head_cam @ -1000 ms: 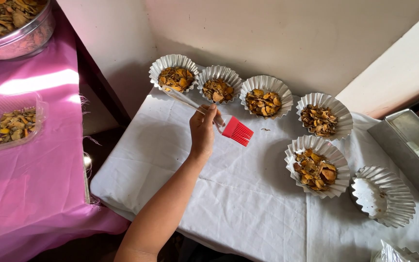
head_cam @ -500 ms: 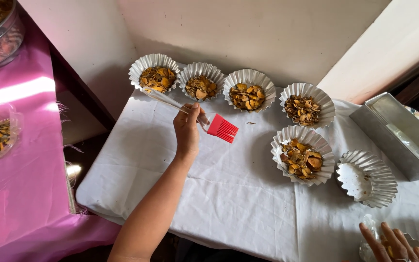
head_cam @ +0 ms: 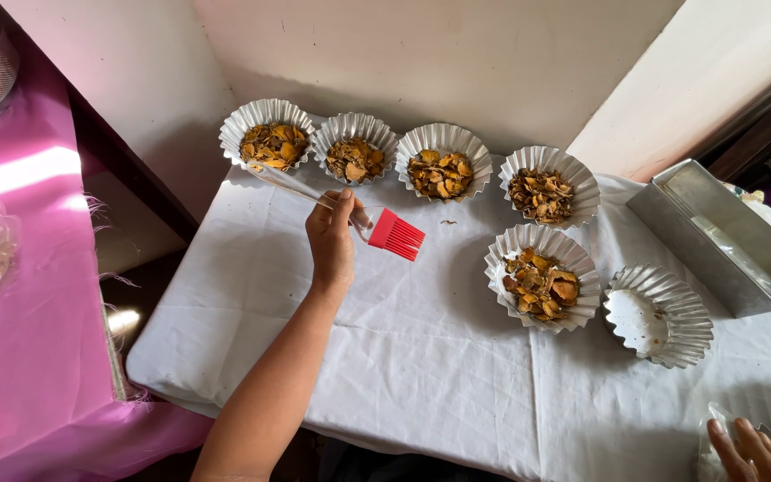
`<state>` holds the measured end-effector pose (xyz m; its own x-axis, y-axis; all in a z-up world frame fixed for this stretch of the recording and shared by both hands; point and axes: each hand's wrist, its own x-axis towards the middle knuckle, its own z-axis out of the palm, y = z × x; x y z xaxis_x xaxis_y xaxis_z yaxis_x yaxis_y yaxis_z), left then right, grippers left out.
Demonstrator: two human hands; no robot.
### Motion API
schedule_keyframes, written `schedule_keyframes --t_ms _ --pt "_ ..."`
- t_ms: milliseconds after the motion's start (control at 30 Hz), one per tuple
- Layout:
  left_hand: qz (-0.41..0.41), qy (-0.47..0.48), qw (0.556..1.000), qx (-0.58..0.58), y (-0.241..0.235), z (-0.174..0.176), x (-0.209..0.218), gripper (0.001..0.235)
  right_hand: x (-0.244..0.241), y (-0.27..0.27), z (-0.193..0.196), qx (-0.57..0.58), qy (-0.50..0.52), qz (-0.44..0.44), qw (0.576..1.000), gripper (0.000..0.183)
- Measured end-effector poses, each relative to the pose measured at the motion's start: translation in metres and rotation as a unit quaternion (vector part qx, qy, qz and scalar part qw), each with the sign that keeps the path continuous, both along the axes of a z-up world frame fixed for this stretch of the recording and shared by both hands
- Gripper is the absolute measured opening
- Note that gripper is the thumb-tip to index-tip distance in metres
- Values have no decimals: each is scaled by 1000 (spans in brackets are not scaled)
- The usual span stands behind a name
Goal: Filling small foil cups with dried ingredients and using a brush to arrange them.
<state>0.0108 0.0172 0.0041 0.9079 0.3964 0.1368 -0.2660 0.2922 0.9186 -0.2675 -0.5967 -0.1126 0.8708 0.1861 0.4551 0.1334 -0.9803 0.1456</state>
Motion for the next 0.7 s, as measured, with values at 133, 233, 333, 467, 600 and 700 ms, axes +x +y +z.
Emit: schedule_keyframes --t_ms 133,233,333,467,600,700 --pt "1 4 1000 1 0 0 0 29 12 -46 -25 -68 -1 15 998 68" --pt "0 1 1000 -3 -1 0 0 29 9 9 45 64 54 74 994 120" --pt "-2 6 1000 1 0 1 -1 29 26 115 136 97 -16 61 993 88" --pt "3 9 1000 -2 -1 0 -1 29 81 130 156 -30 58 4 998 72" --pt "0 6 1000 -2 -2 3 -3 29 128 150 162 -53 152 64 985 62" --pt "-8 9 1000 -2 -2 3 -4 29 145 149 151 -78 258 -16 963 57"
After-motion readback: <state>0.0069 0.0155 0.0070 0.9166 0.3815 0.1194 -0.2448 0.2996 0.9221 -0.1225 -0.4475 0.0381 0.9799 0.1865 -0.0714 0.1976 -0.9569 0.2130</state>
